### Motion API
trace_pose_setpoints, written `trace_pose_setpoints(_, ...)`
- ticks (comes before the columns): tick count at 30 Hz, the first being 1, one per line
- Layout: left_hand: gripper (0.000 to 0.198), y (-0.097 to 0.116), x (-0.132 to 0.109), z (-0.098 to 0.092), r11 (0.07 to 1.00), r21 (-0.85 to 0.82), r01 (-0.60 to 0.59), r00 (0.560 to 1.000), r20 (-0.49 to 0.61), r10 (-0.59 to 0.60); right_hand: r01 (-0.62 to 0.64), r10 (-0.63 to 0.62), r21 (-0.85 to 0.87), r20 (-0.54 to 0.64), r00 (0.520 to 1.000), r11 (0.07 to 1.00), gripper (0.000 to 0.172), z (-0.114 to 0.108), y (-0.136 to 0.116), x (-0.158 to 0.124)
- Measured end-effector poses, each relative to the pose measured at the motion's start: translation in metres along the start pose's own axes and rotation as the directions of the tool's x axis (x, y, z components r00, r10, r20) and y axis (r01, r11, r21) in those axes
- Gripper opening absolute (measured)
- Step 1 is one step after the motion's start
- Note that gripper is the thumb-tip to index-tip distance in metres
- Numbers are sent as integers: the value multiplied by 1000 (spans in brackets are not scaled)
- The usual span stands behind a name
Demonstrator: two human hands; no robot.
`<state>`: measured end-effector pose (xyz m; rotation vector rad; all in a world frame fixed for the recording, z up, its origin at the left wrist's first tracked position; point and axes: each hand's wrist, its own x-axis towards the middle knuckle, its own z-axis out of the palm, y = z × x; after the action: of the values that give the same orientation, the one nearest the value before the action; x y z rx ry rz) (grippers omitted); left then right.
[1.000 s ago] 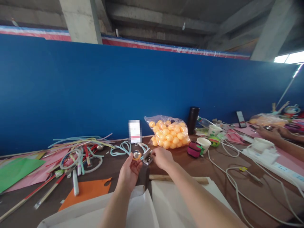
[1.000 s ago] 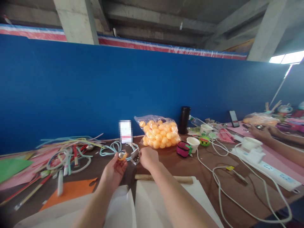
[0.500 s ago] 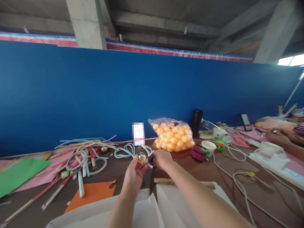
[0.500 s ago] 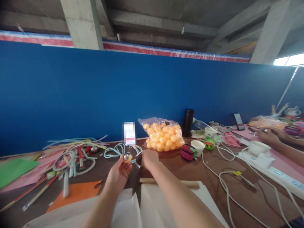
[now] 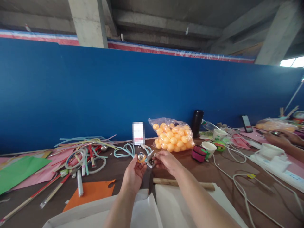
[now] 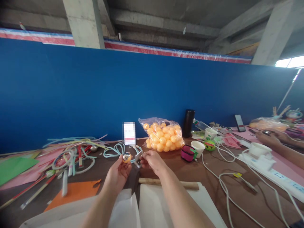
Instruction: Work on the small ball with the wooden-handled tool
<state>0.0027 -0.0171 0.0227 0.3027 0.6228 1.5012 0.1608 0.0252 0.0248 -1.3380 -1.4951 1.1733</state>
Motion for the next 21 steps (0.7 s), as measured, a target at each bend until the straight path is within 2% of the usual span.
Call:
trace_pose_setpoints(5,11,0,-2,-1,1000,0,12,1000,7,-12,-5,-8,309,42,999,951,18,-2,1,-13)
trace_pose_setpoints(10,18,-2,-2,-1,999,43,-11,999,41,9,-14,-18,509,58,998,860,21,-2,-1,-20)
trace_pose_setpoints(13,28,-1,-5,1,997,72,-37,996,80,31,-15,-27,583,64,998,812,24,-1,-4,-23)
trace_pose_setpoints(21,28,3,-13,7,996,91,-18,994,109,8,-14,-68,628,106,992,778,28,9,-15,-33)
